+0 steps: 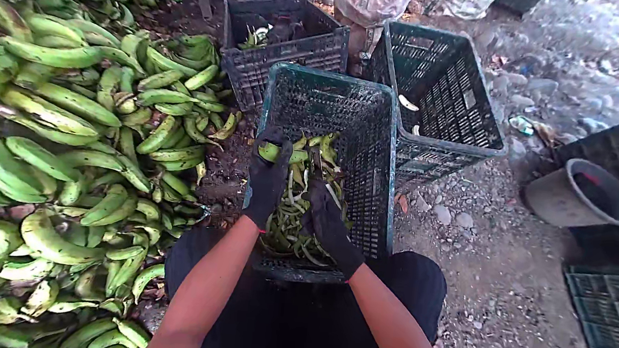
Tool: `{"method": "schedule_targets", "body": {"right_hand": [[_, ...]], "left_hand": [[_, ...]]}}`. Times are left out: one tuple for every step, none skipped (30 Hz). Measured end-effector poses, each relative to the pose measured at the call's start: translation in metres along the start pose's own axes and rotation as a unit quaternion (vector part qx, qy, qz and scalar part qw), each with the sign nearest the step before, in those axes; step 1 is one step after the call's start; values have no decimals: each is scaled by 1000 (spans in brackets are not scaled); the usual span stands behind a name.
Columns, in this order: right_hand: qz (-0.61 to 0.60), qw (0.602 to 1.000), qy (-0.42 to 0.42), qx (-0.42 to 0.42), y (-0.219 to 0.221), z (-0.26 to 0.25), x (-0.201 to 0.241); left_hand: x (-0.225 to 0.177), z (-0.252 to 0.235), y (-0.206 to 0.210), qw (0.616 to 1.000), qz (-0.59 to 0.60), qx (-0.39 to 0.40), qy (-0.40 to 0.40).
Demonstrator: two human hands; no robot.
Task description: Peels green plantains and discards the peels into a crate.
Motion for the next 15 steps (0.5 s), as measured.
{"method": "schedule_targets", "body": {"right_hand": [[-16,999,-30,-1,2,0,8],[-34,996,-84,-8,4,2,23],[-49,987,-151,-20,4,8,44],[-62,973,-219,-38,3,16,66],[-71,956,-278,-60,-1,25,86],[-63,948,-302,-80,-4,30,96],[-33,956,-278,-92,-7,27,90],[15,978,-190,-88,-7,17,66],[74,995,-52,-52,-8,6,25],[88,993,72,-21,-9,1,-18],[72,984,163,-5,-8,-2,-50],[54,976,209,10,-3,-3,-63],[44,975,215,19,0,-3,-62],[41,979,199,19,-1,-3,-51],[46,985,164,11,-5,-6,-34]], "left_hand": [[0,1,-1,1000,-15,-1,-5],[0,2,-2,1000,-30,-2,-4],[-2,1,-2,999,-44,0,3],[-3,1,0,998,-59,-1,11],[-4,0,1,997,-70,-3,19],[-4,-1,3,997,-80,-3,21],[-3,0,5,997,-82,4,15],[-2,2,7,997,-71,9,13],[-2,6,8,998,-53,12,13],[-2,8,8,999,-32,9,13],[-2,5,7,1000,-4,3,10],[-6,-2,5,1000,17,-8,9],[-11,-7,2,999,32,-8,8],[-14,-9,-1,999,40,2,-5],[-17,-10,-1,999,45,16,-17]]}}
Point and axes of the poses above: each hand's wrist, its own z-axis away from the middle knuckle, its own y-axis out of the palm, x = y × z, the point moved 9 cm from there along -z, towards the middle knuckle, and after that the axes turned 6 degrees about -x, right-handed, at the moved point
